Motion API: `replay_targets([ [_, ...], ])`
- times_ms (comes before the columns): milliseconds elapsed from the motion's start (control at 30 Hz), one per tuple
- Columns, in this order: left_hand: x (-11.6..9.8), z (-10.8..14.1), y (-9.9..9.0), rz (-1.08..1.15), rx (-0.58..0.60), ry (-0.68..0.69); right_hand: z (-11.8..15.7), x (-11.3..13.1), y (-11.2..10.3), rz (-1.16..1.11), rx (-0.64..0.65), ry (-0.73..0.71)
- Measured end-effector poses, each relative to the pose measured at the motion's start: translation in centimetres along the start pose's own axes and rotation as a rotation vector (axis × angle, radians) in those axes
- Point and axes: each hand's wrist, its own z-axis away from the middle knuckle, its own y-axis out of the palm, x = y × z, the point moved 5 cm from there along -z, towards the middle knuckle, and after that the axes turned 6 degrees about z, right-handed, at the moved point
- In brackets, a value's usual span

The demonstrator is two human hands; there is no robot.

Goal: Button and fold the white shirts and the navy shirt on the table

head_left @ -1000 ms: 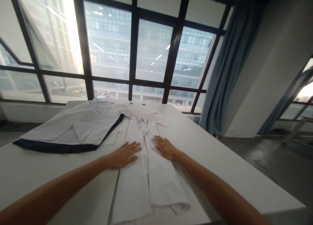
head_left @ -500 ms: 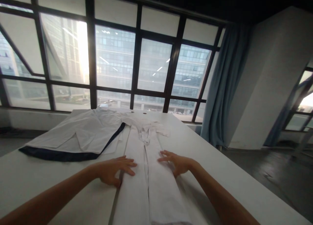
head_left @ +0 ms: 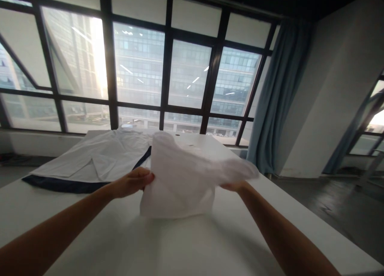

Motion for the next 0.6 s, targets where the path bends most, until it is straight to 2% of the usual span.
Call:
replay_targets([
  [67, 0.8, -1.2, -0.9, 0.088, -0.063, -0.027, -1.9, -1.4, -0.3, -0.039, -0.064, 0.085],
  [133, 2.7, -2.5, -1.8, 0.101, -0.072, -0.104, -3.7, -3.8, -0.2, -0.061, -0.095, 0.260],
  [200, 5.2, -3.8, -3.0, 0.024, -0.066, -0.249, -5.0, -6.8, -0.1, -0.014, -0.051, 0.486],
  [300, 8.4, -5.9, -5.9, -0.159, -0.246, -0.454, -6.1, -10.2, -0.5, 0.093, 0.028, 0.720],
  [367, 9.6, -7.7, -7.6, -0.270, -0.368, -0.522, -7.1, -11.2, -1.2, 0.125, 0.000, 0.757],
  [433, 10.2, -9.7, -8.6, -0.355, -0.425, -0.530, -8.3, -11.7, -1.9, 0.152, -0.091, 0.751],
  [500, 10.5, -11.4, -9.1, -0.354, -0.469, -0.485, -9.5, -11.9, -2.3, 0.186, -0.209, 0.725],
  [600, 10.5, -12.7, -9.3, -0.204, -0.552, -0.358, -10.9, -12.3, -2.4, 0.193, -0.352, 0.642],
])
